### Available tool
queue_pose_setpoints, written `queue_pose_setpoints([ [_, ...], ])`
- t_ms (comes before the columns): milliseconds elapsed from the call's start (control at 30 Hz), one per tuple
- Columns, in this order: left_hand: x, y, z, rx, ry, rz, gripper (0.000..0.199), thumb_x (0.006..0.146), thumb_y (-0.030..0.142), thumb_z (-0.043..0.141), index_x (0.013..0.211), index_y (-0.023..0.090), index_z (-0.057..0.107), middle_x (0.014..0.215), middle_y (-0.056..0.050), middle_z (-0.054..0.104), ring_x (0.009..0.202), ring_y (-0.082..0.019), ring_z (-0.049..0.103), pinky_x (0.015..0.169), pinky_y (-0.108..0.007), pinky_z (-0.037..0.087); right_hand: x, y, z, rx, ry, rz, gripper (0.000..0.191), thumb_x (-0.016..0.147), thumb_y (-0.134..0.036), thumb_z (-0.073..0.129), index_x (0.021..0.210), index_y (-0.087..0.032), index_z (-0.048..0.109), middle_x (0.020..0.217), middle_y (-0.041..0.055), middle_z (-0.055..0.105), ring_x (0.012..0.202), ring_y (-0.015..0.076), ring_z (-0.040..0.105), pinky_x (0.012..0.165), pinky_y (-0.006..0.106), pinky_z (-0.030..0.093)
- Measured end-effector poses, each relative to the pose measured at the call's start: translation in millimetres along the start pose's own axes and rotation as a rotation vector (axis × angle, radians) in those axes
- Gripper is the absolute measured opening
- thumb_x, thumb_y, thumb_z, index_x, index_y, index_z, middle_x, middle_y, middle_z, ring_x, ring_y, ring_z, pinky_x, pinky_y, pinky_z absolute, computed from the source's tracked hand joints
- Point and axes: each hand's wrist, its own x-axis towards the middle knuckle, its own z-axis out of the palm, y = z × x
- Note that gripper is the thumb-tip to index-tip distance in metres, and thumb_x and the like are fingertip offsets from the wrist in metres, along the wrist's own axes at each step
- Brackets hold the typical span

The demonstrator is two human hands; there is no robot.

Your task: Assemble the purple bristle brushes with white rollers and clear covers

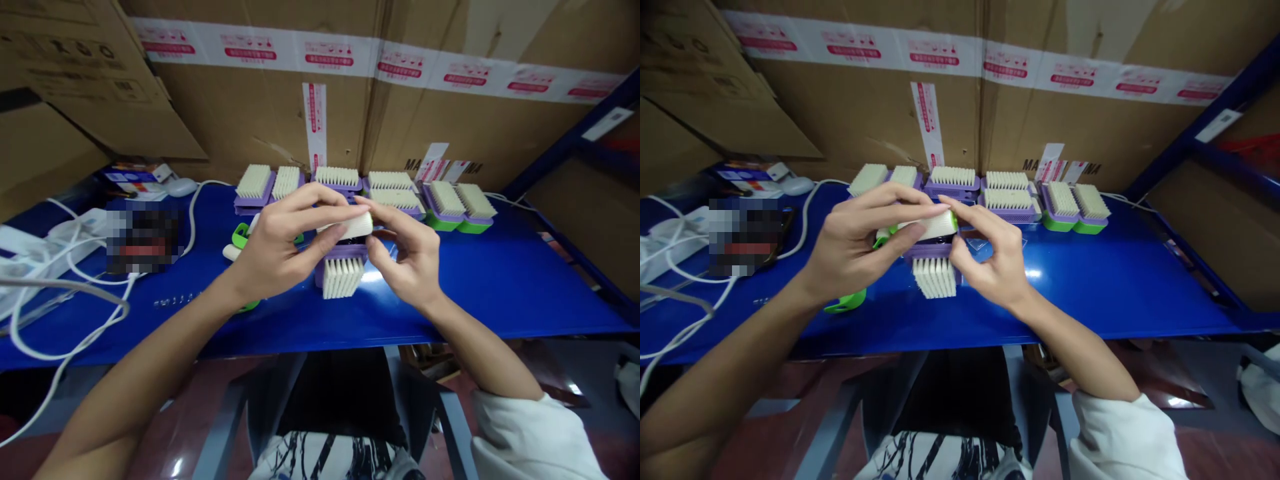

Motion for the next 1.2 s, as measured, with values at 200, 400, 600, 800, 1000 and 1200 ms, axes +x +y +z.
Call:
queue_pose_setpoints([
  [200, 16, 7, -3.4, 0.104, -0.095, 0.085, 0.026, 0.11, 0.031, 0.08, 0.135, 0.034, 0.087, 0.125, -0.005, 0.088, 0.107, -0.022, 0.086, 0.095, -0.036, 0.073, 0, -5, 5, 0.033, 0.106, 0.056, 0.046, 0.09, -0.012, 0.064, 0.127, -0.024, 0.088, 0.125, 0.0042, 0.09, 0.11, 0.0218, 0.086, 0.091, 0.036, 0.073],
  [400, 22, 6, -4.2, 0.182, -0.133, 0.181, 0.028, 0.111, 0.025, 0.077, 0.136, 0.034, 0.085, 0.116, -0.005, 0.087, 0.095, -0.02, 0.084, 0.078, -0.034, 0.071, 2, -3, -3, 0.007, 0.093, 0.064, 0.041, 0.088, -0.012, 0.065, 0.118, -0.024, 0.09, 0.117, 0.0047, 0.089, 0.103, 0.0206, 0.083, 0.089, 0.036, 0.073],
  [600, 8, -3, -13.3, 0.177, -0.095, 0.091, 0.034, 0.108, 0.034, 0.081, 0.139, 0.048, 0.084, 0.119, -0.001, 0.089, 0.096, -0.024, 0.085, 0.078, -0.039, 0.072, 4, 12, -10, 0.14, -0.168, -0.001, 0.047, 0.099, -0.03, 0.081, 0.145, -0.022, 0.079, 0.131, 0.0082, 0.082, 0.111, 0.0194, 0.081, 0.094, 0.035, 0.073],
  [800, -4, -11, -31.5, 0.125, -0.117, 0.059, 0.044, 0.108, 0.031, 0.083, 0.148, 0.051, 0.081, 0.124, 0.0, 0.089, 0.098, -0.025, 0.088, 0.079, -0.039, 0.075, -5, 13, 7, 0.229, -0.109, 0.098, 0.042, 0.096, -0.041, 0.095, 0.124, -0.024, 0.07, 0.113, 0.0026, 0.082, 0.097, 0.0162, 0.081, 0.089, 0.031, 0.074],
  [1000, -3, -12, -27.4, 0.064, -0.078, 0.099, 0.046, 0.103, 0.031, 0.089, 0.147, 0.045, 0.082, 0.12, 0.0, 0.09, 0.1, -0.027, 0.088, 0.081, -0.042, 0.077, -6, 14, 11, 0.133, -0.111, -0.038, 0.032, 0.104, -0.044, 0.088, 0.123, -0.025, 0.072, 0.116, 0.0044, 0.082, 0.099, 0.0172, 0.08, 0.088, 0.033, 0.075],
  [1200, -4, -6, -20.4, 0.029, -0.045, -0.015, 0.029, 0.108, 0.038, 0.086, 0.135, 0.048, 0.086, 0.116, 0.002, 0.091, 0.103, -0.027, 0.09, 0.089, -0.046, 0.079, 2, 17, 3, 0.094, -0.17, -0.178, 0.022, 0.107, -0.038, 0.086, 0.121, -0.025, 0.074, 0.116, 0.0054, 0.08, 0.102, 0.0184, 0.077, 0.08, 0.031, 0.073],
])
